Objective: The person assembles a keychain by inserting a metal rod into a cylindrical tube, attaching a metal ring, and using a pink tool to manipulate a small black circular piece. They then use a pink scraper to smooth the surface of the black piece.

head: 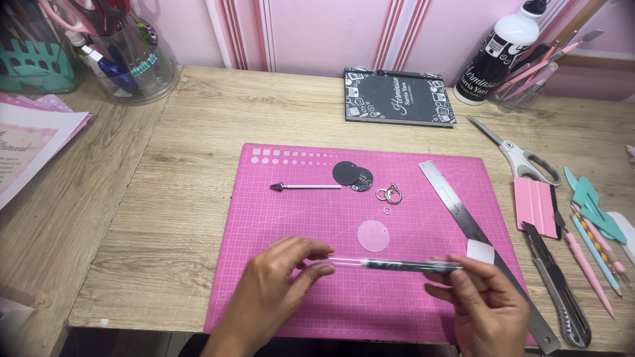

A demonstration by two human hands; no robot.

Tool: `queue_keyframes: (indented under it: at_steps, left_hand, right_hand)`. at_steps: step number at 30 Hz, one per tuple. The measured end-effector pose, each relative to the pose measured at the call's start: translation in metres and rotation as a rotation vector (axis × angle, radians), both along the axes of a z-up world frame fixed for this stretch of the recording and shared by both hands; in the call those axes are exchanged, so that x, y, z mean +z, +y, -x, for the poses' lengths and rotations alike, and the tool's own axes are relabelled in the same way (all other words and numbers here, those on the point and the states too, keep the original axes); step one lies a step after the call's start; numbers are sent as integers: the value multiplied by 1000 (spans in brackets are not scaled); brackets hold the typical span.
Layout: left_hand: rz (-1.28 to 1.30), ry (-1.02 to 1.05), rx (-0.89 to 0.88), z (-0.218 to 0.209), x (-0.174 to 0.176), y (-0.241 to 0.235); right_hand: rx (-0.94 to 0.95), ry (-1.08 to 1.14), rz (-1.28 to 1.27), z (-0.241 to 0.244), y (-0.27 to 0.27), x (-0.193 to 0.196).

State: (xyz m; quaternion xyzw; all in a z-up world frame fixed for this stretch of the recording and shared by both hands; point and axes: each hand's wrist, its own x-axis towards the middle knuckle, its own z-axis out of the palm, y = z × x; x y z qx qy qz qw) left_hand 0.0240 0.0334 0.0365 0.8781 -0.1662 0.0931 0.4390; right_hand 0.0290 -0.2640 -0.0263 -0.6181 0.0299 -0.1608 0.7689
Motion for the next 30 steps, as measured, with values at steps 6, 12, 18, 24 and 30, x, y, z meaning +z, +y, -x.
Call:
queue_keyframes:
  at_steps: [6,12,18,24,30]
  left_hand:
    - [153,85,35,1,-2,-12]
    - [361,304,45,2,-1,-21]
    - [390,288,80,1,-3,-26]
    - [405,283,90,1,-9,-32]
    - [388,221,108,-2,-15,-37]
  right_hand:
    - [62,99,43,-1,16,10]
    - [103,162,31,-1,22,11]
    - [116,159,-13,-3,19,6]
    - [139,193,-62,-5,14,-9]
    - [158,207,-91,-5,13,-12]
